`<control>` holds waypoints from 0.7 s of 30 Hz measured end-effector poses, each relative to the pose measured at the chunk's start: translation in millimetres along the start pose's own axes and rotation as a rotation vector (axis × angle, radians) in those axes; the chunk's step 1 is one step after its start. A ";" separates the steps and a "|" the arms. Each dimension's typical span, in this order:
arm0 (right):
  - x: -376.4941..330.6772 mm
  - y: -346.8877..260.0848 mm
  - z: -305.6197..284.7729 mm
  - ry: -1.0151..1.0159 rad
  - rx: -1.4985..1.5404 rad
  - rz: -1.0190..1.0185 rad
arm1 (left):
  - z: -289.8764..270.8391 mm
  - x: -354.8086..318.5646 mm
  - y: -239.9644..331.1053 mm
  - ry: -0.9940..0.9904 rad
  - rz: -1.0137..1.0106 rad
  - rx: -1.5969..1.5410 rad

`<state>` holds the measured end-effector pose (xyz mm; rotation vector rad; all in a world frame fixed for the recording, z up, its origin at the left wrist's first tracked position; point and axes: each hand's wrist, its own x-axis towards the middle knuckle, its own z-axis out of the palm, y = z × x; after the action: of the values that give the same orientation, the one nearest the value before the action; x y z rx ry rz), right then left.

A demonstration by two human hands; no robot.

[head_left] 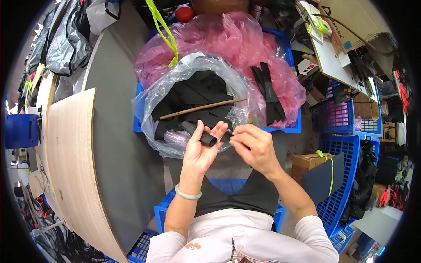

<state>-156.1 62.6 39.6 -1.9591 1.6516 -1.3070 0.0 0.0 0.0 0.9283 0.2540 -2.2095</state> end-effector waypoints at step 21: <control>-2.7 -19.4 16.1 -0.105 0.355 0.374 | 26.4 -21.1 -28.4 -0.150 0.498 0.266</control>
<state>-131.1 65.7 42.8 -1.4108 1.5177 -1.2265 -23.6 20.8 31.0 0.8470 -0.3190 -1.8556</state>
